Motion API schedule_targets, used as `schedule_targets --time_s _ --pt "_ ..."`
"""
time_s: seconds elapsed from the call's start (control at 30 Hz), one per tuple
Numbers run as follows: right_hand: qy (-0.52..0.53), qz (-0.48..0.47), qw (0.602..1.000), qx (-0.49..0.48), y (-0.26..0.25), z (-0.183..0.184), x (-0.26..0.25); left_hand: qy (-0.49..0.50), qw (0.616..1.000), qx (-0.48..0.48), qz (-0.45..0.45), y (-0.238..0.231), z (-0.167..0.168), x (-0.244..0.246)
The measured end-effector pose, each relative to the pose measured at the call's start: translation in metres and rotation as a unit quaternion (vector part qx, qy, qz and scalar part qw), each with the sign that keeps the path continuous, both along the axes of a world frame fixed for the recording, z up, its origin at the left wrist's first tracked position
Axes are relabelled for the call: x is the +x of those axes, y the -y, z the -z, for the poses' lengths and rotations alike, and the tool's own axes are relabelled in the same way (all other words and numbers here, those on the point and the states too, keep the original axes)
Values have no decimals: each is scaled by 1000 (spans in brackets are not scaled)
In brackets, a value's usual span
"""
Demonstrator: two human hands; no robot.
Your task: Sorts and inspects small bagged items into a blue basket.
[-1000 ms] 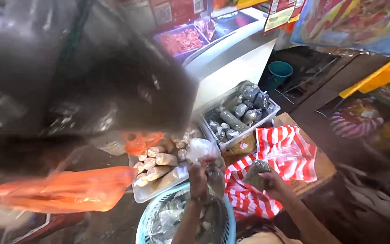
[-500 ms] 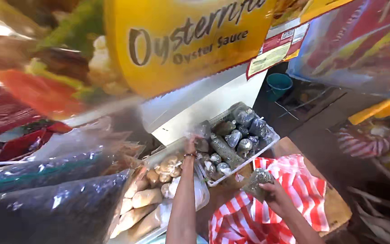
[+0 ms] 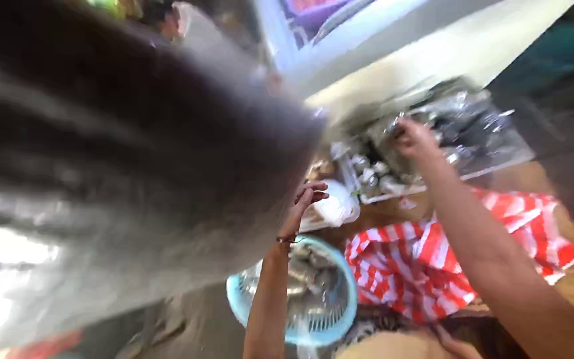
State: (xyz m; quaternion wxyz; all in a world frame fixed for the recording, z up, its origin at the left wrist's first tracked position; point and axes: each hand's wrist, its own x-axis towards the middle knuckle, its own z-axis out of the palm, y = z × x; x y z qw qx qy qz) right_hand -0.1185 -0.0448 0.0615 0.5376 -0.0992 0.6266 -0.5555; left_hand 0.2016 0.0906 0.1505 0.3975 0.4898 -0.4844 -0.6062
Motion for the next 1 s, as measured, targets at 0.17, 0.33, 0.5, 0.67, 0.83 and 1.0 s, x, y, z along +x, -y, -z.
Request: schedule_targets --time_s 0.17,0.33,0.5,0.67,0.83,1.0 --pt "-115 -117 980 -113 -97 -39 54 28 998 56 25 -124 11 145" --pt "-38 -580 805 -123 -268 -6 166 277 929 229 84 -207 59 169" --pt "-293 -724 622 -61 -328 60 271 499 790 223 277 -237 128 129" --pt "-445 -741 501 -34 -318 89 335 606 744 139 245 -260 175 146" --pt "-478 -744 465 25 -323 101 362 646 674 139 330 -246 179 146" --pt "-455 -728 510 40 -329 91 341 656 647 76 380 -239 184 129"
